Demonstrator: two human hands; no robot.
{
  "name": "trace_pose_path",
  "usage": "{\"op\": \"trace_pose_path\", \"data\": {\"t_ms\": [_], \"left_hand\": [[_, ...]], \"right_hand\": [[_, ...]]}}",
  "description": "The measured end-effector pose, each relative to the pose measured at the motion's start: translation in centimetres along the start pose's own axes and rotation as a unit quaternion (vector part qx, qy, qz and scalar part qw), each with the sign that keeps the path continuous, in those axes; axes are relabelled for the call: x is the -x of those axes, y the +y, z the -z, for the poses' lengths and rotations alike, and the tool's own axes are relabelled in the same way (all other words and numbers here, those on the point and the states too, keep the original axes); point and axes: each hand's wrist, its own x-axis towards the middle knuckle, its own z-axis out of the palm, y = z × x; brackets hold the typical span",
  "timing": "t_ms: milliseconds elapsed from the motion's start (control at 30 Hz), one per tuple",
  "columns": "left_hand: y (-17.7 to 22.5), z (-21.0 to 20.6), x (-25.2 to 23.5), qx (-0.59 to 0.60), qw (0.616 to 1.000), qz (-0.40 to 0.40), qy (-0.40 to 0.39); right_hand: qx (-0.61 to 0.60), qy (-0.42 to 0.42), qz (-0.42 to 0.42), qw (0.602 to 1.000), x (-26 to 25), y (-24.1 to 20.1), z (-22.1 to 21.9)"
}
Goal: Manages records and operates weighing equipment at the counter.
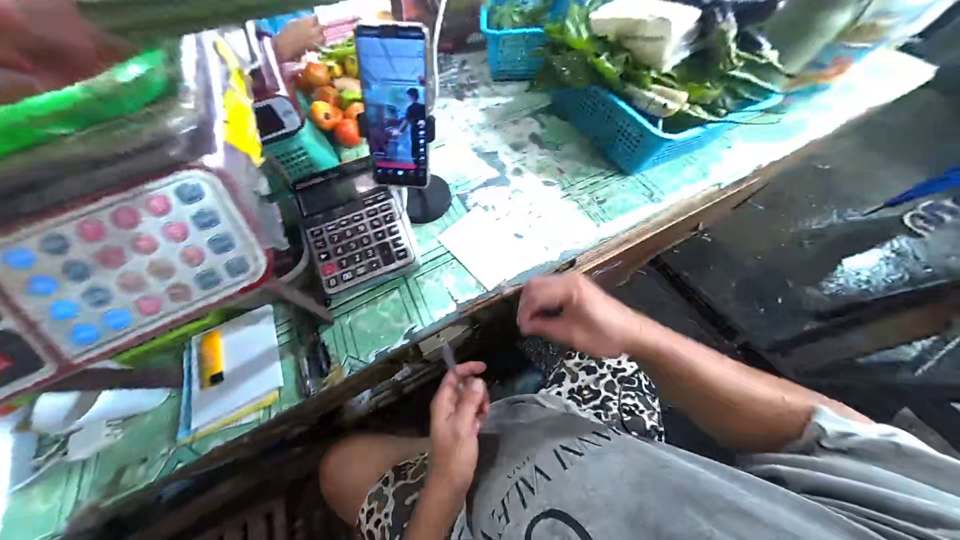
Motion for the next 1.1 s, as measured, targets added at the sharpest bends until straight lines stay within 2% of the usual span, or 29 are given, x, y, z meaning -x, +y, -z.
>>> {"op": "trace_pose_path", "data": {"t_ms": [67, 167, 233, 300, 333, 367, 400, 433, 467, 500, 567, 667, 767, 833, 933, 1000, 1100], "left_hand": [[0.6, -2.4, -2.1, -0.088, 0.99, 0.07, -0.085], [0.9, -5.3, -3.4, -0.267, 0.936, 0.108, -0.203], [0.9, -6.4, -3.2, -0.314, 0.909, 0.088, -0.258], [1.5, -5.9, -3.4, -0.312, 0.908, -0.006, -0.28], [2.1, -5.2, -4.0, -0.318, 0.909, -0.086, -0.254], [3.1, -4.3, -5.0, -0.351, 0.901, -0.161, -0.2], [4.2, -3.2, -6.3, -0.41, 0.874, -0.221, -0.135], [5.0, -2.1, -7.7, -0.482, 0.832, -0.262, -0.077], [5.3, -1.0, -9.3, -0.541, 0.789, -0.288, -0.04], [5.2, -0.2, -10.7, -0.582, 0.757, -0.295, -0.027], [4.1, 0.3, -12.5, -0.641, 0.716, -0.272, -0.037], [2.2, -0.7, -12.8, -0.676, 0.691, -0.248, -0.064], [1.8, -1.6, -12.1, -0.624, 0.727, -0.278, -0.068], [2.3, -1.5, -12.0, -0.608, 0.746, -0.267, -0.054], [2.0, -0.8, -12.3, -0.649, 0.727, -0.223, -0.044], [1.2, -0.5, -13.0, -0.666, 0.707, -0.236, -0.027], [0.5, -0.4, -13.2, -0.665, 0.703, -0.252, -0.006]], "right_hand": [[0.035, -0.026, -0.021, 0.999, 3.3, -0.6, -2.1], [0.139, -0.078, -0.105, 0.982, 6.9, -0.1, -3.6], [0.169, -0.028, -0.143, 0.975, 8.2, 1.0, -3.9], [0.132, 0.066, -0.178, 0.973, 8.8, 2.3, -3.9], [0.05, 0.11, -0.197, 0.973, 9.2, 2.7, -4.1], [-0.084, 0.145, -0.213, 0.963, 9.6, 2.9, -4.7], [-0.25, 0.16, -0.22, 0.929, 10.0, 2.8, -5.9], [-0.385, 0.151, -0.23, 0.881, 10.4, 2.5, -7.3], [-0.465, 0.132, -0.24, 0.842, 10.8, 2.4, -8.6], [-0.5, 0.114, -0.242, 0.824, 10.8, 2.6, -9.4], [-0.493, 0.093, -0.212, 0.839, 10.0, 2.9, -9.9], [-0.414, 0.105, -0.084, 0.9, 6.4, 1.8, -8.4], [-0.32, 0.159, -0.004, 0.934, 1.7, 1.0, -4.5], [-0.233, 0.154, -0.008, 0.96, -0.9, 1.8, -0.9], [-0.13, 0.089, -0.069, 0.985, -4.5, 4.5, 2.7], [-0.135, 0.079, -0.077, 0.985, -7.6, 5.9, 3.3], [-0.123, 0.04, -0.082, 0.988, -11.5, 6.3, 2.5]]}}
